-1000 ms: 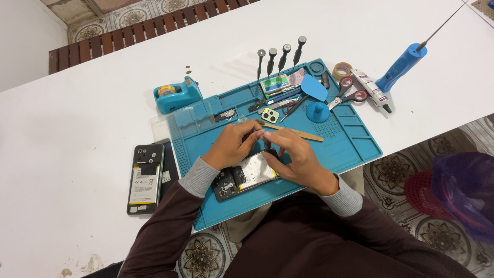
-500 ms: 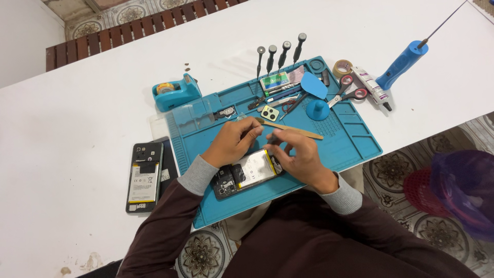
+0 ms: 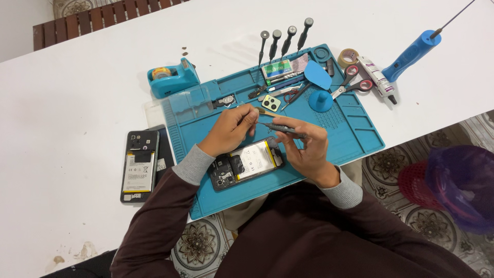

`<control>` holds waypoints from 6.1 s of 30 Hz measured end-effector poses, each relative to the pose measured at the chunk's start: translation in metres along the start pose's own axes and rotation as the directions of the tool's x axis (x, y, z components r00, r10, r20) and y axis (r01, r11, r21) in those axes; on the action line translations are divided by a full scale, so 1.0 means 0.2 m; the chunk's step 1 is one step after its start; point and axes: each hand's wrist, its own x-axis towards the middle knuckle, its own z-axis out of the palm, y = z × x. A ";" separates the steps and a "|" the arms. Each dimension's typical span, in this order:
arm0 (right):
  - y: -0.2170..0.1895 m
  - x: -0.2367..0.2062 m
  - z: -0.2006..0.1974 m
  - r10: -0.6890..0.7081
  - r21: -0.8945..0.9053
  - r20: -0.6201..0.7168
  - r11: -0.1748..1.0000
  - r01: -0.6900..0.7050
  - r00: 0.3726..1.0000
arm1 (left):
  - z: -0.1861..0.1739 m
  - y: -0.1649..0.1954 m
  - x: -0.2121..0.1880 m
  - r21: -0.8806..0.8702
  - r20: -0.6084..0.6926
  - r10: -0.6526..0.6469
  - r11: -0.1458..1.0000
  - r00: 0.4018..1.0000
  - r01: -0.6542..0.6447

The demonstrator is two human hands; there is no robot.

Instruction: The person disassembles a smartphone by removing screws and prying the screen from the frame. They separate the screen, inspect the internal components, and then reattach the screen and screws to reassemble the device.

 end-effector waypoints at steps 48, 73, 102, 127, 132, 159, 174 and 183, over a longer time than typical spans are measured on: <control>-0.09 -0.03 -0.12 0.127 -0.083 -0.067 0.988 -0.132 0.990 | -0.05 0.24 -0.09 0.506 0.264 0.194 0.806 0.945 -0.307; -0.04 -0.04 0.00 0.091 -0.060 0.102 0.995 -0.085 0.991 | -0.11 0.25 -0.10 0.652 0.073 -0.031 0.758 0.997 -0.024; -0.06 0.01 -0.01 -0.031 -0.042 0.184 0.998 0.040 0.982 | -0.09 0.11 -0.09 0.648 0.010 -0.014 0.762 1.000 0.004; -0.11 0.06 -0.05 -0.044 0.050 0.250 0.998 0.033 0.967 | -0.09 0.15 -0.09 0.642 -0.007 -0.028 0.766 1.000 0.026; -0.11 0.05 -0.06 0.033 -0.018 0.233 0.999 -0.030 0.972 | -0.09 0.14 -0.09 0.645 -0.005 -0.024 0.764 1.000 0.022; -0.10 0.07 -0.03 -0.060 0.001 0.238 0.998 0.061 0.969 | -0.11 0.13 -0.09 0.645 0.002 -0.032 0.764 0.999 0.023; -0.07 0.02 -0.02 0.076 -0.057 -0.103 0.995 -0.082 0.992 | -0.11 0.13 -0.09 0.648 -0.004 -0.014 0.761 1.000 0.013; -0.10 0.06 0.00 0.221 -0.173 -0.168 0.953 -0.249 0.961 | -0.10 0.14 -0.09 0.661 -0.007 -0.029 0.750 1.000 0.026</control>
